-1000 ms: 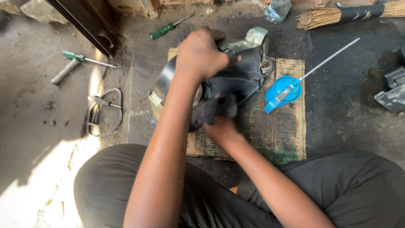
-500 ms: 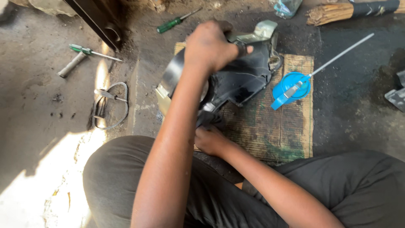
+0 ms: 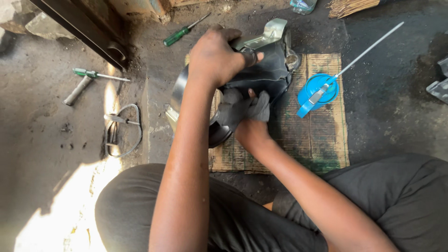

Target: The person sits on the floor and cleans a black mechanical part using a grey cloth. They wipe the exterior and interior surfaces, rotate the part to access different areas, and use a blue spray bottle to apply liquid to the cloth for cleaning.

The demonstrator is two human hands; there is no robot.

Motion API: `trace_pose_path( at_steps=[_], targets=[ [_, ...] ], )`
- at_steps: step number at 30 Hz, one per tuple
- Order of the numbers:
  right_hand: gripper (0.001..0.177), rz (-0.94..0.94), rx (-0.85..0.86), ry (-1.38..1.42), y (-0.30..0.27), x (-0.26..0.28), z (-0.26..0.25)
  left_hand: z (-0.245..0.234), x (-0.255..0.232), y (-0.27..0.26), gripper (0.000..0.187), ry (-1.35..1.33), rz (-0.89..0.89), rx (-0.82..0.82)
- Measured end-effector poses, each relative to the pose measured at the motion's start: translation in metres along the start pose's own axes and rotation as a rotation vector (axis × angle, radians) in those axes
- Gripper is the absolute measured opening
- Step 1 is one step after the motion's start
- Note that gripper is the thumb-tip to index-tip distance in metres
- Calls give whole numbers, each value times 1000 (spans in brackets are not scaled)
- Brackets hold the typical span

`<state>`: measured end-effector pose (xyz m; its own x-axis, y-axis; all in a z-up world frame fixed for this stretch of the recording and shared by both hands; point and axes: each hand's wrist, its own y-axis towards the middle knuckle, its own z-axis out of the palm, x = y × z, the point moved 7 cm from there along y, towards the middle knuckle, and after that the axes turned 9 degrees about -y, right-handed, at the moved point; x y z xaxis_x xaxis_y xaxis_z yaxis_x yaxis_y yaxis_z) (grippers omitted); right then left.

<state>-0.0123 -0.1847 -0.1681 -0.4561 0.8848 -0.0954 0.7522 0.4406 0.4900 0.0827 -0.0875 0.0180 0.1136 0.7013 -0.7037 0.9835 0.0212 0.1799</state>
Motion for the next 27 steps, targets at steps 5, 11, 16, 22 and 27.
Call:
trace_pose_path(
  at_steps=[5,11,16,22,27],
  targets=[
    [42,-207,10,-281,-26,42,2,2,2,-3,75,2,-60,25],
    [17,-385,455,551,-59,80,26,-7,-2,-2,80,-5,-162,15],
    [15,417,793,1732,-56,93,39,-5,-3,0,85,10,-203,108],
    [47,832,43,1420,-35,35,21,-10,3,3,100,-15,-37,307],
    [47,799,99,946,-26,-2,49,-3,4,-2,98,-130,-67,457]
  ],
)
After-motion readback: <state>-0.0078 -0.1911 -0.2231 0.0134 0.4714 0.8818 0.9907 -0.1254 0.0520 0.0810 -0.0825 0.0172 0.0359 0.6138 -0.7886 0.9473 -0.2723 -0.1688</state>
